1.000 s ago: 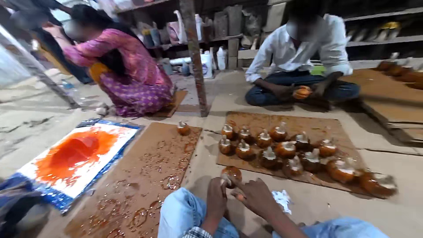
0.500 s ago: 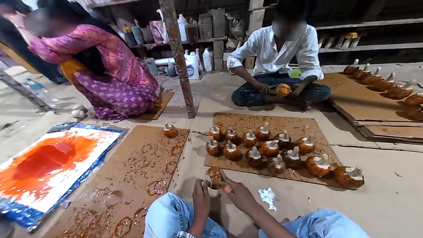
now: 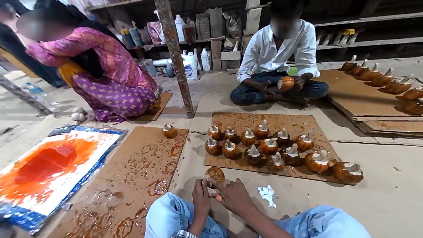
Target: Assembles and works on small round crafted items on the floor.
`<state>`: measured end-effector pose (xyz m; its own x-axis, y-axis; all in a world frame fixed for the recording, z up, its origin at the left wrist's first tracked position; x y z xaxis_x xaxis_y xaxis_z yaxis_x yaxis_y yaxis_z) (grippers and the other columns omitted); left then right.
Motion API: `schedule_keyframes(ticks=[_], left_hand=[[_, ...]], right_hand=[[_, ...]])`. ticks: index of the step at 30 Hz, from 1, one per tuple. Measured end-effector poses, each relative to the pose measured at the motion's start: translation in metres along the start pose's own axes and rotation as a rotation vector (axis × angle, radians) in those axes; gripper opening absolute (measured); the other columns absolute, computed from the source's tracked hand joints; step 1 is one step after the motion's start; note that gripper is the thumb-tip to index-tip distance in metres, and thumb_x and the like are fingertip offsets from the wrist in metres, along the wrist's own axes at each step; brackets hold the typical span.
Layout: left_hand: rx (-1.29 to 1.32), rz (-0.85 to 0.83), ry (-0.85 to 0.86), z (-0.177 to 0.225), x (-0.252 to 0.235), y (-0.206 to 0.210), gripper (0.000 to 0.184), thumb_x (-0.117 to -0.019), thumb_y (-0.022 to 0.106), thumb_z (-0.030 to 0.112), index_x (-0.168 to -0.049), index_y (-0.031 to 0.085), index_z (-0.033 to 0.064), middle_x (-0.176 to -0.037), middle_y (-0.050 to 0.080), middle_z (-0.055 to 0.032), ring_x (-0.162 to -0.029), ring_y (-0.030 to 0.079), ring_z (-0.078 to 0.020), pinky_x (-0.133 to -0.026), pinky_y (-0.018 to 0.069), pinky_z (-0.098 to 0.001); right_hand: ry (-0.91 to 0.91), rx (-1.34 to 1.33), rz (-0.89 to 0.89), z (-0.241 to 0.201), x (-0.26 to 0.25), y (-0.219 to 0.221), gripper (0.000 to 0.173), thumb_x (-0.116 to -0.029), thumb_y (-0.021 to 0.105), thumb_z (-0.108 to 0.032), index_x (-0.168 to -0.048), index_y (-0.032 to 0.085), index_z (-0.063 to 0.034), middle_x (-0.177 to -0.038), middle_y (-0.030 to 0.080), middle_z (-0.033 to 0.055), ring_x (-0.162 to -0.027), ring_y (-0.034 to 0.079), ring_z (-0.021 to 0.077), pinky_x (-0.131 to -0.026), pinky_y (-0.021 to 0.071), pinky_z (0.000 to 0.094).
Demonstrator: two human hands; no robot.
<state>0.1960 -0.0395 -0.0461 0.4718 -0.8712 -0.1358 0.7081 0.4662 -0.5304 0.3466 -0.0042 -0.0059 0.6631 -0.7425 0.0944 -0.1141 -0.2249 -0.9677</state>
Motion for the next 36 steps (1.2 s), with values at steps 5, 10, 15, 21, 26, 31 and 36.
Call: schedule_keyframes(ticks=[5,10,15,21,26,31,36], left_hand=[[-0.081,-0.084,0.178,0.008,0.0,0.004,0.035,-0.1078,0.045,0.024,-0.111,0.067,-0.0036,-0.098,0.069,-0.0175,-0.094,0.069,-0.0285,-0.09,0.057,-0.0448],[-0.126,-0.11,0.147,0.01,0.001,0.009,0.035,-0.1078,0.047,0.023,-0.111,0.067,-0.0047,-0.1,0.069,-0.0191,-0.097,0.069,-0.0305,-0.093,0.0563,-0.0456],[-0.077,-0.054,0.009,0.004,0.0,0.001,0.036,-0.1089,0.046,0.024,-0.111,0.066,-0.0051,-0.094,0.069,-0.0182,-0.089,0.07,-0.0288,-0.087,0.0572,-0.046],[0.013,-0.053,-0.171,-0.001,-0.003,-0.001,0.037,-0.1103,0.043,0.023,-0.112,0.064,-0.0069,-0.091,0.068,-0.0193,-0.086,0.067,-0.0301,-0.083,0.0545,-0.0489],[0.221,-0.057,-0.336,-0.013,-0.002,0.006,0.043,-0.112,0.038,0.027,-0.107,0.065,-0.007,-0.087,0.061,-0.0155,-0.078,0.058,-0.0243,-0.076,0.0503,-0.0436],[0.507,-0.047,-0.448,-0.025,0.002,0.021,0.039,-0.1117,0.04,0.027,-0.09,0.057,-0.0005,-0.065,0.039,-0.0002,-0.054,0.038,-0.0121,-0.054,0.0383,-0.0306],[0.74,-0.033,-0.528,-0.025,0.002,0.02,0.036,-0.1127,0.036,0.024,-0.088,0.054,0.0041,-0.058,0.034,0.0044,-0.048,0.035,-0.0086,-0.049,0.0369,-0.025]], right_hand=[[0.116,-0.104,-0.062,0.014,0.0,-0.021,0.06,-0.1035,0.024,-0.067,-0.159,0.031,-0.0456,-0.09,0.073,0.0153,-0.086,0.069,0.0391,-0.089,0.0478,0.0597],[0.293,-0.29,-0.19,0.029,0.0,-0.031,0.054,-0.1071,0.03,-0.052,-0.161,0.026,-0.0457,-0.11,0.073,0.0189,-0.102,0.069,0.042,-0.087,0.0504,0.0634],[0.123,-0.233,-0.185,0.011,0.001,-0.011,0.068,-0.1029,0.03,-0.066,-0.164,0.017,-0.0389,-0.099,0.073,0.0185,-0.091,0.07,0.0417,-0.085,0.0514,0.0623],[0.076,-0.069,-0.205,-0.007,0.003,-0.002,0.088,-0.0939,0.061,-0.017,-0.164,0.014,-0.0428,-0.092,0.073,0.0181,-0.09,0.069,0.0431,-0.095,0.0433,0.0671],[0.124,-0.075,-0.152,0.001,0.002,-0.003,0.085,-0.095,0.06,-0.014,-0.161,0.02,-0.0495,-0.094,0.073,0.019,-0.092,0.068,0.0446,-0.094,0.0431,0.0673],[0.289,-0.2,-0.219,0.019,-0.004,-0.012,0.084,-0.0972,0.056,-0.024,-0.162,0.01,-0.0507,-0.095,0.073,0.0181,-0.088,0.07,0.0425,-0.077,0.0513,0.0631],[0.36,-0.403,-0.286,0.025,-0.009,0.0,0.087,-0.0992,0.056,-0.031,-0.163,-0.001,-0.0464,-0.104,0.071,0.02,-0.093,0.069,0.0423,-0.08,0.0524,0.0633]])
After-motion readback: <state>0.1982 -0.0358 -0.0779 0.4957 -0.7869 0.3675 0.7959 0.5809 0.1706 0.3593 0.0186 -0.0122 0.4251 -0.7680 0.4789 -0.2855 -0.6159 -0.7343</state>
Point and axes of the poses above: each hand's wrist, its own x-axis away from the middle knuckle, its own y-axis out of the palm, z = x × y, the point moved 3 cm from there along -x, towards the middle knuckle
